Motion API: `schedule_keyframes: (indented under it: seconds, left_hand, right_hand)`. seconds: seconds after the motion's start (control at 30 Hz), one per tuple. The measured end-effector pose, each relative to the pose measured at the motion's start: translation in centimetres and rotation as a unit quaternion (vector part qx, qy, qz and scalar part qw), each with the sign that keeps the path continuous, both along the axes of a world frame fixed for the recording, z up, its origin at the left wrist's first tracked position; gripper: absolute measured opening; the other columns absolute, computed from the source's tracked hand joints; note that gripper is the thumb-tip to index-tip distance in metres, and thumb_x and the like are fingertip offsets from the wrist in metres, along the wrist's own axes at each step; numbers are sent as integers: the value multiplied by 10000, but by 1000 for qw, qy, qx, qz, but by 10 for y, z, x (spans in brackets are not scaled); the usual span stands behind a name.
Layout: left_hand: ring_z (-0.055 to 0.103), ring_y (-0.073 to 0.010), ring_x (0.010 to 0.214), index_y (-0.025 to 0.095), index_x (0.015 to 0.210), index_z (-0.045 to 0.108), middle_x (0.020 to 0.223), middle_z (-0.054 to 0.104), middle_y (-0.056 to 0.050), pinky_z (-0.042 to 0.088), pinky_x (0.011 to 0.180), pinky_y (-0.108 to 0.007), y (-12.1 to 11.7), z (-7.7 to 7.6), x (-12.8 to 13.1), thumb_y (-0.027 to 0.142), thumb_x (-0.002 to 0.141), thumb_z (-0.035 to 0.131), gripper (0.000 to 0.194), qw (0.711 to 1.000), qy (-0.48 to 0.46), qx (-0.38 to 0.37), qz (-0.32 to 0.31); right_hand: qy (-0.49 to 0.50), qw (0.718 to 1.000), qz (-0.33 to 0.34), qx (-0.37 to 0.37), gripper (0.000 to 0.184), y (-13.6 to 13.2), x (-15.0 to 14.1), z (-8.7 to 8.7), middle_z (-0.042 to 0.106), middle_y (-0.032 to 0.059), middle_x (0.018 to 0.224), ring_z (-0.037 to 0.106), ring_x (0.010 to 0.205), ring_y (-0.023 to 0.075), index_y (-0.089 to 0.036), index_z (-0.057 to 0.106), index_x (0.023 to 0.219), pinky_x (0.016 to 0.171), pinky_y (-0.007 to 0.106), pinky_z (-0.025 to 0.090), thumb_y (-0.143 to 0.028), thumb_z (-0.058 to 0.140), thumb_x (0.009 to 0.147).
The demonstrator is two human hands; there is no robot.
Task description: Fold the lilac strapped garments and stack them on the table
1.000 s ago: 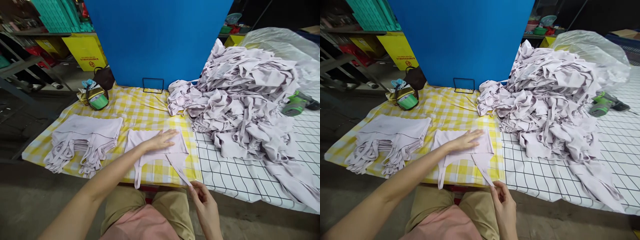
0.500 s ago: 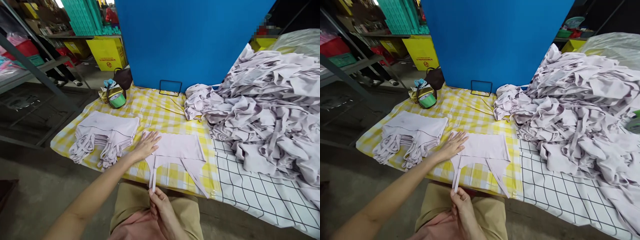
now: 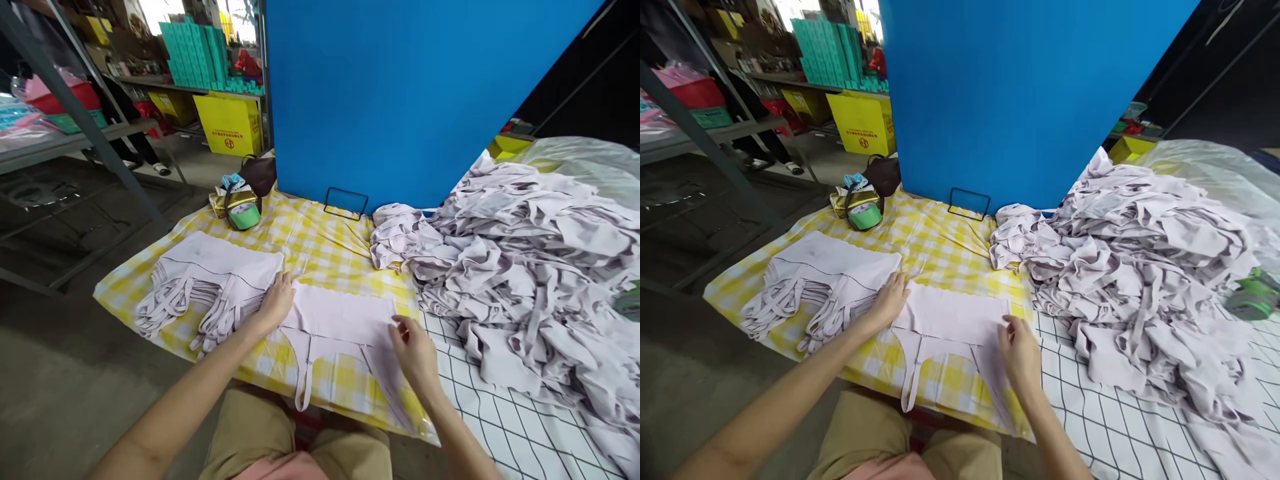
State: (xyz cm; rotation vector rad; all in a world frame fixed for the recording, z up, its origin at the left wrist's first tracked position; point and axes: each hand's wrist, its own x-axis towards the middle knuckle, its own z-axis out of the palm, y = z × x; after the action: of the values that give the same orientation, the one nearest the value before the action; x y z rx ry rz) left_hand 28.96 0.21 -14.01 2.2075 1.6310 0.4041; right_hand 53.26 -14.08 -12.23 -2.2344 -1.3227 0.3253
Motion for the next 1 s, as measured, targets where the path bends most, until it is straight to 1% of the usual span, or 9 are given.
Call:
schedule_keyframes:
  seconds: [0.03, 0.1, 0.2, 0.33, 0.47, 0.57, 0.67, 0.83, 1.0]
  left_hand:
    - [505, -213, 1105, 123, 1173, 440, 1190, 500, -145, 415, 912, -321, 0, 3, 3, 147, 842, 462, 333, 999, 21, -24, 14]
    - [548, -221, 1039, 98, 1084, 493, 1117, 550, -157, 433, 854, -300, 0, 8, 7, 182, 836, 503, 262, 996, 46, -66, 35]
    - [591, -225, 958, 104, 973, 553, 1009, 618, -145, 442, 788, -282, 4, 15, 11, 227, 811, 556, 204, 994, 52, -90, 46]
    - [628, -229, 844, 126, 814, 604, 865, 666, -118, 440, 685, -266, 12, 20, 10, 338, 774, 593, 216, 990, 51, -119, 50]
    - [632, -207, 787, 130, 729, 623, 780, 673, -117, 419, 657, -255, 15, 22, 8, 356, 875, 422, 335, 990, 42, -123, 47]
    - [626, -199, 775, 135, 729, 631, 793, 677, -110, 407, 650, -248, 14, 23, 9, 286, 850, 461, 258, 991, 40, -121, 48]
    - [621, -185, 738, 154, 700, 632, 759, 676, -76, 401, 630, -240, 12, 22, 12, 273, 809, 520, 196, 991, 37, -120, 46]
    - [617, -185, 740, 169, 690, 634, 760, 672, -61, 395, 606, -240, 10, 19, 18, 273, 770, 556, 152, 992, 40, -112, 52]
    - [611, -174, 693, 179, 708, 647, 724, 666, -50, 383, 574, -235, 11, 16, 21, 250, 750, 539, 136, 990, 49, -119, 61]
  right_hand:
    - [-65, 997, -31, -39, 343, 18, 14, 2, 602, 91, 872, 559, 691, 198, -144, 583, 978, 623, 306, 403, -387, 402, 817]
    - [-125, 986, -62, -92, 356, 46, 32, 2, 593, 138, 933, 572, 753, 230, -120, 579, 962, 624, 318, 391, -401, 420, 811]
    - [-124, 984, -52, -114, 257, 64, 38, -3, 611, 111, 783, 572, 679, 228, -153, 596, 771, 559, 299, 359, -385, 484, 779]
    - [-116, 987, -35, -103, 211, 60, 41, -8, 620, 59, 691, 557, 628, 190, -198, 576, 675, 521, 262, 326, -309, 450, 803]
    - [-119, 987, -49, -93, 210, 53, 50, -9, 622, 67, 685, 545, 601, 188, -191, 589, 715, 510, 261, 314, -299, 437, 811]
    - [-130, 987, -51, -78, 239, 53, 54, -12, 619, 102, 844, 559, 681, 200, -170, 598, 877, 543, 273, 326, -247, 377, 831]
    - [-131, 990, -5, -60, 286, 56, 57, -14, 569, 91, 1002, 562, 800, 185, -179, 554, 1032, 619, 265, 361, -216, 336, 851]
    - [-116, 986, 96, -74, 146, 63, 68, -16, 547, 28, 843, 552, 728, 151, -184, 572, 839, 639, 244, 376, -207, 432, 804]
    - [-122, 980, 133, -89, 111, 66, 76, -16, 545, 18, 771, 537, 715, 149, -184, 522, 694, 637, 241, 363, -165, 448, 775]
